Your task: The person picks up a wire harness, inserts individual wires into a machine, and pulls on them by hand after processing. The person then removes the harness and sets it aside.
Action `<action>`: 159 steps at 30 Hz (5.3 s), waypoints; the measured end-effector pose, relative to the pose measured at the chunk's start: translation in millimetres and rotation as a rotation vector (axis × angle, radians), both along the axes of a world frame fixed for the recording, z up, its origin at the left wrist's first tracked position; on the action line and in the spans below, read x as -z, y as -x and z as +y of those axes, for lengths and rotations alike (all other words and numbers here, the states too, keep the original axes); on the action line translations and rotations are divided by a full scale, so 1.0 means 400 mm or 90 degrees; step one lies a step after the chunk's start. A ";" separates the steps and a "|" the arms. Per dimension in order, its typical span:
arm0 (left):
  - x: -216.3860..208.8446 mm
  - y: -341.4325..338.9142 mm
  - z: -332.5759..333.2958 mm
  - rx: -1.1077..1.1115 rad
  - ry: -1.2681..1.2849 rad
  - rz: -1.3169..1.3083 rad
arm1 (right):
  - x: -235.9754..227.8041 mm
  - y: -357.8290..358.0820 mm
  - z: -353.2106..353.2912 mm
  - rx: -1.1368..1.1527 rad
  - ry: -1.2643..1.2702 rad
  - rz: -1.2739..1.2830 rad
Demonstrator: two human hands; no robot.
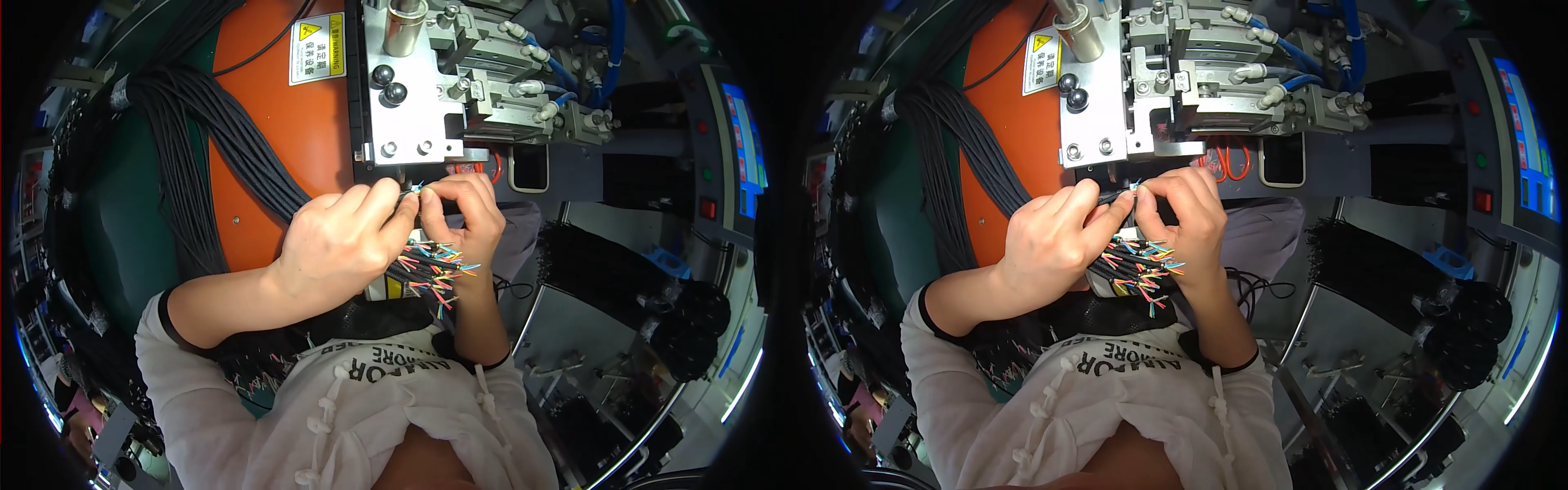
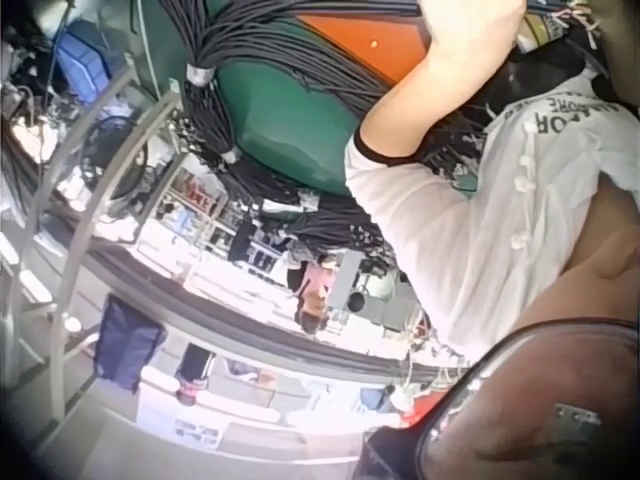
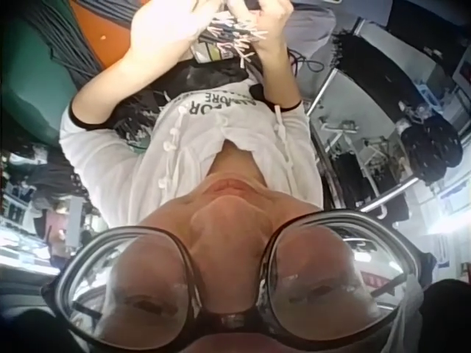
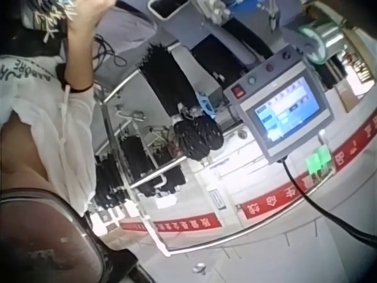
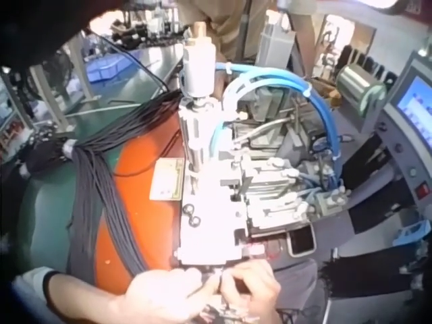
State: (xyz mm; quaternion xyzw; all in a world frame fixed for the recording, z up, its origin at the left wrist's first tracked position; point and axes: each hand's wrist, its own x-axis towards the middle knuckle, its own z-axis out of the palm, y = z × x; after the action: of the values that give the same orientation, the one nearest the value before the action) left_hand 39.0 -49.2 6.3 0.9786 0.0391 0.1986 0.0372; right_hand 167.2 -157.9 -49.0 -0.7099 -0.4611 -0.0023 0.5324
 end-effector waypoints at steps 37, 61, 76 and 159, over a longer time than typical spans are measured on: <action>-0.013 0.006 0.018 0.039 0.096 -0.051 | -0.021 -0.001 -0.037 -0.096 -0.083 0.310; 0.010 0.004 0.002 0.008 0.033 0.023 | -0.035 -0.009 -0.004 -0.026 0.100 0.064; -0.001 -0.009 0.017 0.051 0.051 0.008 | 0.042 0.009 -0.002 -0.036 -0.001 0.463; -0.012 0.014 0.032 0.075 0.148 -0.058 | -0.112 -0.015 -0.045 -0.125 0.096 0.246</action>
State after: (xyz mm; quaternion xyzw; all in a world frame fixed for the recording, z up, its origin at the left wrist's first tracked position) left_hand 33.3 -36.5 11.2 0.9582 0.0030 0.2344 0.1638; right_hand 173.3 -175.8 -4.4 -0.6866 -0.4160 0.2198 0.5542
